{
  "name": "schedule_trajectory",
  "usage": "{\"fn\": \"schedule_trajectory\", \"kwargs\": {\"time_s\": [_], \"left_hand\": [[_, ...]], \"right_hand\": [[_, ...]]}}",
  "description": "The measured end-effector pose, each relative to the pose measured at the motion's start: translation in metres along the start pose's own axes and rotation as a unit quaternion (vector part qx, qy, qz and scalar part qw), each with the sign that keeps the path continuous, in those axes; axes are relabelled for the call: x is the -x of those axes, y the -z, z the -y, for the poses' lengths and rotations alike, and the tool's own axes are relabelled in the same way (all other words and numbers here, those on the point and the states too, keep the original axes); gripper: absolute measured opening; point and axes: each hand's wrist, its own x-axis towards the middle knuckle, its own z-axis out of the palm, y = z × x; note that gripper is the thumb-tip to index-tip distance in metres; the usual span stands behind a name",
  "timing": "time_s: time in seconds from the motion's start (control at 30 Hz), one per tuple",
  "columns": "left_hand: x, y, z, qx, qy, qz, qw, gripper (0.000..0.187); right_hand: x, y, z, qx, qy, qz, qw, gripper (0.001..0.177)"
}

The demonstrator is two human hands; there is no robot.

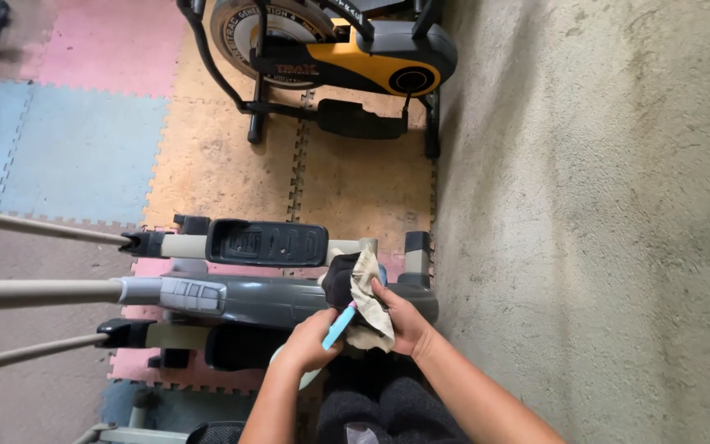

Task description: Cleaning various elliptical machines and stationary bikes using a spray bottle and a cloth.

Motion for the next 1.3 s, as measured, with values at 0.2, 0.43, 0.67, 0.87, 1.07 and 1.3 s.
{"fn": "schedule_trajectory", "kwargs": {"time_s": [0.2, 0.43, 0.67, 0.87, 1.07, 1.3], "left_hand": [[-0.003, 0.040, 0.002, 0.032, -0.043, -0.021, 0.998, 0.036], [0.010, 0.087, -0.025, 0.045, -0.090, -0.028, 0.995, 0.033], [0.025, 0.107, -0.038, 0.016, -0.040, 0.018, 0.999, 0.031], [0.044, 0.130, -0.066, 0.020, -0.036, 0.020, 0.999, 0.031], [0.048, 0.144, -0.069, 0.005, -0.014, 0.005, 1.000, 0.032], [0.056, 0.157, -0.062, 0.022, -0.008, -0.032, 0.999, 0.029]], "right_hand": [[-0.008, -0.065, 0.000, -0.059, 0.022, 0.011, 0.998, 0.050], [-0.009, -0.125, 0.013, -0.014, 0.027, 0.056, 0.998, 0.057], [-0.009, -0.144, 0.003, 0.028, 0.089, 0.028, 0.995, 0.048], [-0.003, -0.168, -0.002, 0.026, 0.094, 0.035, 0.995, 0.047], [-0.012, -0.181, 0.002, 0.036, 0.081, 0.056, 0.994, 0.047], [-0.039, -0.184, 0.007, 0.069, 0.046, 0.049, 0.995, 0.046]]}}
